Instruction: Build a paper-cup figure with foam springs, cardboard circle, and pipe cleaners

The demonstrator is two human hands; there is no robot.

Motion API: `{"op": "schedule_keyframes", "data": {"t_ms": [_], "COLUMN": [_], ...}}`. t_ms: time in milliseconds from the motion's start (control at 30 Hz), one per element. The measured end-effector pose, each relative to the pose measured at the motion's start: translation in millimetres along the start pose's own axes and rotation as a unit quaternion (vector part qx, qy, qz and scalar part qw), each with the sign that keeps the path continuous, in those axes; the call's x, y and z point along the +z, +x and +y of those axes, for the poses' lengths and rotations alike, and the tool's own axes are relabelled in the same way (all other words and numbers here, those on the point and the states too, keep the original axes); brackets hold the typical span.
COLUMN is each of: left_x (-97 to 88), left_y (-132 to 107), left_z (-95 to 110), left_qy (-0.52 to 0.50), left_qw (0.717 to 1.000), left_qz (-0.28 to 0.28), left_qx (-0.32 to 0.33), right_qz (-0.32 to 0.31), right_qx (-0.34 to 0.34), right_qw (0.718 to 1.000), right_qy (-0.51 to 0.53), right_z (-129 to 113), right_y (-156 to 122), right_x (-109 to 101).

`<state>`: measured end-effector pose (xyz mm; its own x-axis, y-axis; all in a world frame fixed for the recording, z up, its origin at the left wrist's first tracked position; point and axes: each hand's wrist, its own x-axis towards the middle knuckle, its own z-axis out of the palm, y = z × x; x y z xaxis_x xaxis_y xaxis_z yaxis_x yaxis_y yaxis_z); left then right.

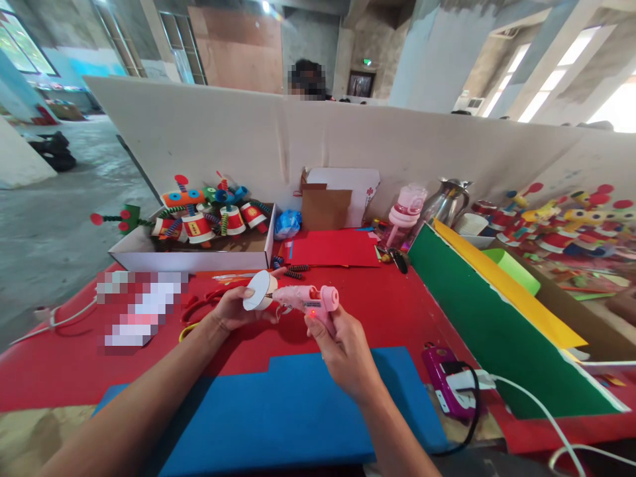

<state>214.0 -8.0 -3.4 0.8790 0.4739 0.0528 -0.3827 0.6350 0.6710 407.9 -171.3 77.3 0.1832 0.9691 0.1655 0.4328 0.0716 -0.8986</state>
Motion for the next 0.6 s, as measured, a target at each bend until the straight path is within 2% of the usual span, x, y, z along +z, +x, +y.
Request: {"op": "schedule_keyframes", "data": {"t_ms": [600], "left_x": [-3.8], "left_y": [0.7], "left_z": [-1.9], "left_qy": [-0.019], "left_qw": [1.0], "left_qz": [0.013], "left_qx": [-0.001], "right_qz": [0.023], "right_qx": [-0.021], "right_qw": [0.999], "right_qy": [-0.027], "right_z": [-1.9], "right_y": [1.2], "right_x": [0.8]}}
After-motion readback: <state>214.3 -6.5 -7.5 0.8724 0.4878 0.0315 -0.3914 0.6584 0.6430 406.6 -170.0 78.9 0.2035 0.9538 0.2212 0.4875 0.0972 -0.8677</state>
